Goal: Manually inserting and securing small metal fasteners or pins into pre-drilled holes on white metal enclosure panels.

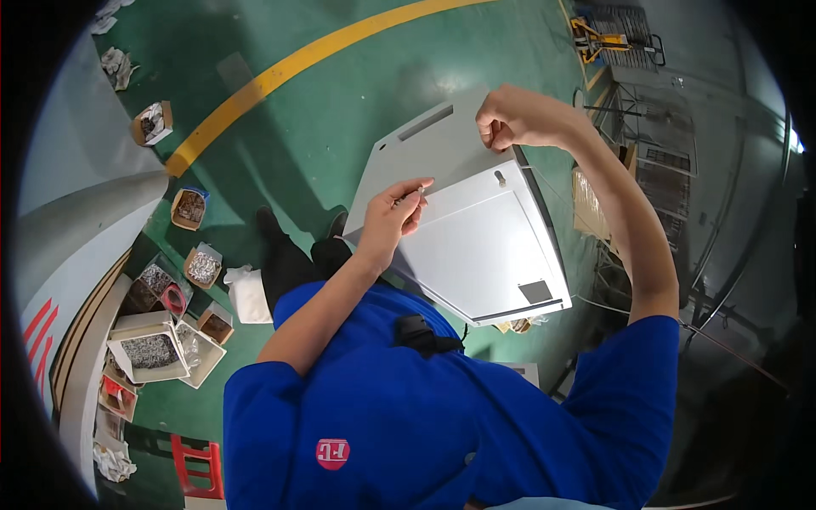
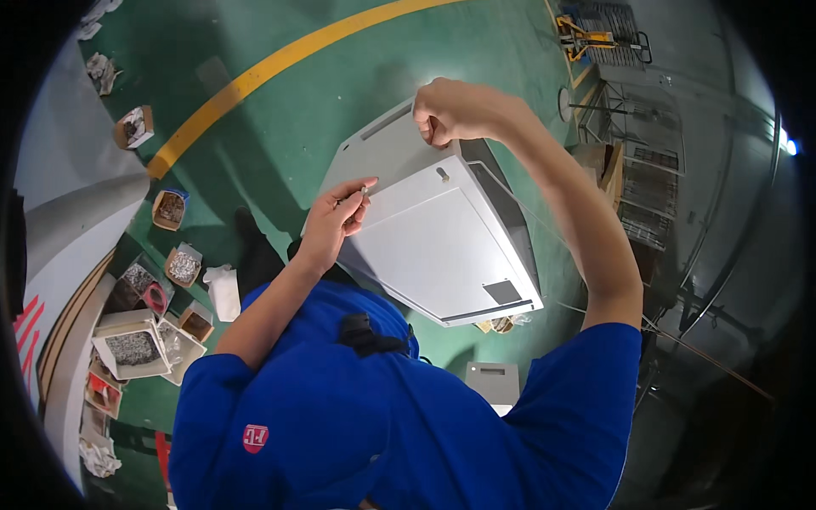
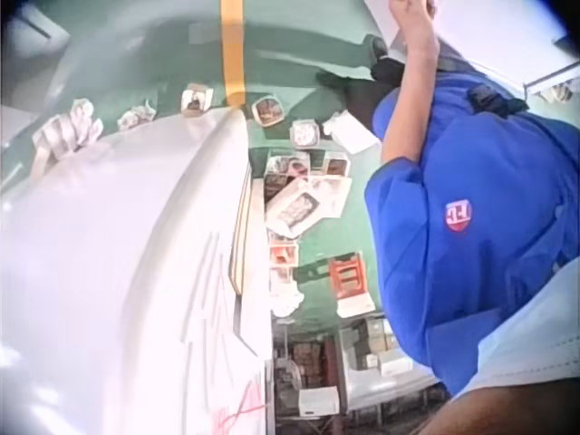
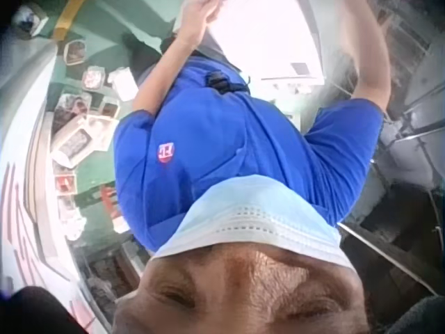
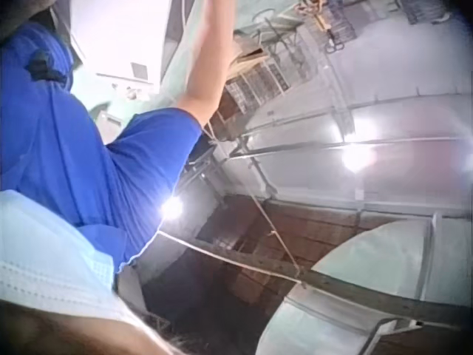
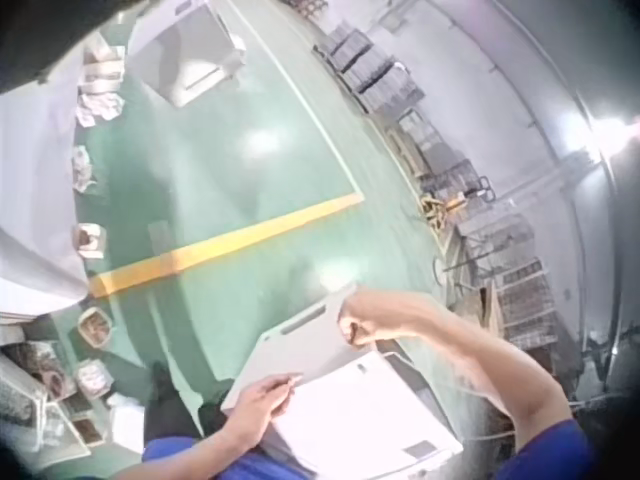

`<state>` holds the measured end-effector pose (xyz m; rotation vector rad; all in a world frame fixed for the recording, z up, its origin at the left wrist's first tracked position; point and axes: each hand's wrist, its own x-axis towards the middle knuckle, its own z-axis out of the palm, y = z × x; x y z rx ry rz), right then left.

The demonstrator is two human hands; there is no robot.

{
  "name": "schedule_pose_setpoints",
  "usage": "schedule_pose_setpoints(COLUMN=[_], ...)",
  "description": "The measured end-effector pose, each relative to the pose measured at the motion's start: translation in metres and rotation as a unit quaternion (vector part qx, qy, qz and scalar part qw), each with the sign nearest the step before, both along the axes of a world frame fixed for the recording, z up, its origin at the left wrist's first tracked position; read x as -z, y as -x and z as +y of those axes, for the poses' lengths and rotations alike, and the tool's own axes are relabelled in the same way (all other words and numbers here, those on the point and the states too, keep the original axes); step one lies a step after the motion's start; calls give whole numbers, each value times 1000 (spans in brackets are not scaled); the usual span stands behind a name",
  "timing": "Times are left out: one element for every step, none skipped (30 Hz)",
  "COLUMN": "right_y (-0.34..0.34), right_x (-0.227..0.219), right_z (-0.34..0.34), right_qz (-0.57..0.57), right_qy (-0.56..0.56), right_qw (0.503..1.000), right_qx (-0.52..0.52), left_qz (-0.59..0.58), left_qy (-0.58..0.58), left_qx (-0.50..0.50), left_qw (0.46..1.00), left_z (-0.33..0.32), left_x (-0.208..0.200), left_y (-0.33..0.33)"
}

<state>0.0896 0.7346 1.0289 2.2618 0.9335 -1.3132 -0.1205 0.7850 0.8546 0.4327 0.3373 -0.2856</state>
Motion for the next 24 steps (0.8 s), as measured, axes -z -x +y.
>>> schedule_pose_setpoints(right_y=[-1,-2,-2,-3,-3,-2,-2,-3,-3,-2,-1,-1,0,1,0,-1,-3,-6,-10,-12,-12,-9,-6,-3], right_x=[1,2,0,-4,-7,-6,-5,-5,-7,-10,-11,-11,-10,-9,-7,-6,-5,-5,-5,-6,-9,-13,-16,-14], right_z=[-2,-4,-3,-1,-1,-4,-8,-11,-10,-5,-3,-3,-4,-6,-10,-16,-23,-28,-34,-33,-30,-24,-20,-21], right_qz=[2,4,1,-1,-3,-22,-40,-59,-51,-43,-36,-43,-49,-56,-59,-63,-67,-71,-75,-80,-60,-40,-20,7], right_qy=[3,4,20,35,51,50,49,48,54,59,64,80,95,109,114,118,123,123,124,123,60,-3,-67,-94], right_qw=[1000,1000,1000,999,998,998,997,996,996,996,996,995,994,992,991,989,987,986,986,985,996,997,987,984], right_qx=[-8,-17,-19,-21,-23,-32,-42,-54,-51,-48,-44,-41,-38,-33,-49,-64,-80,-84,-87,-93,-15,63,144,153], left_qz=[-7,-5,-4,-2,-5,-7,-10,-10,-10,-10,-12,-14,-16,-21,-25,-29,-34,-39,-44,-53,-61,-70,-77,-85], left_qy=[-7,-7,-7,-7,-3,1,5,6,8,8,8,7,6,10,13,16,20,23,27,31,35,40,47,54], left_qx=[6,3,1,-2,-2,-3,-4,-1,1,3,8,12,16,15,14,13,15,17,21,6,-8,-22,-32,-41], left_qw=[1000,1000,1000,1000,1000,1000,1000,1000,1000,1000,1000,1000,1000,1000,1000,999,999,999,998,998,997,997,995,994], left_z=[0,0,0,0,0,-1,-1,-2,-3,-5,-6,-7,-8,-8,-8,-8,-7,-5,-5,-7,-10,-12,-12,-11], left_x=[1,1,0,0,-1,-3,-4,-5,-6,-7,-7,-7,-8,-9,-11,-14,-18,-22,-26,-28,-30,-32,-38,-45], left_y=[-1,-2,-4,-5,-6,-8,-9,-12,-14,-17,-17,-18,-19,-19,-21,-22,-24,-27,-30,-35,-42,-49,-57,-65])
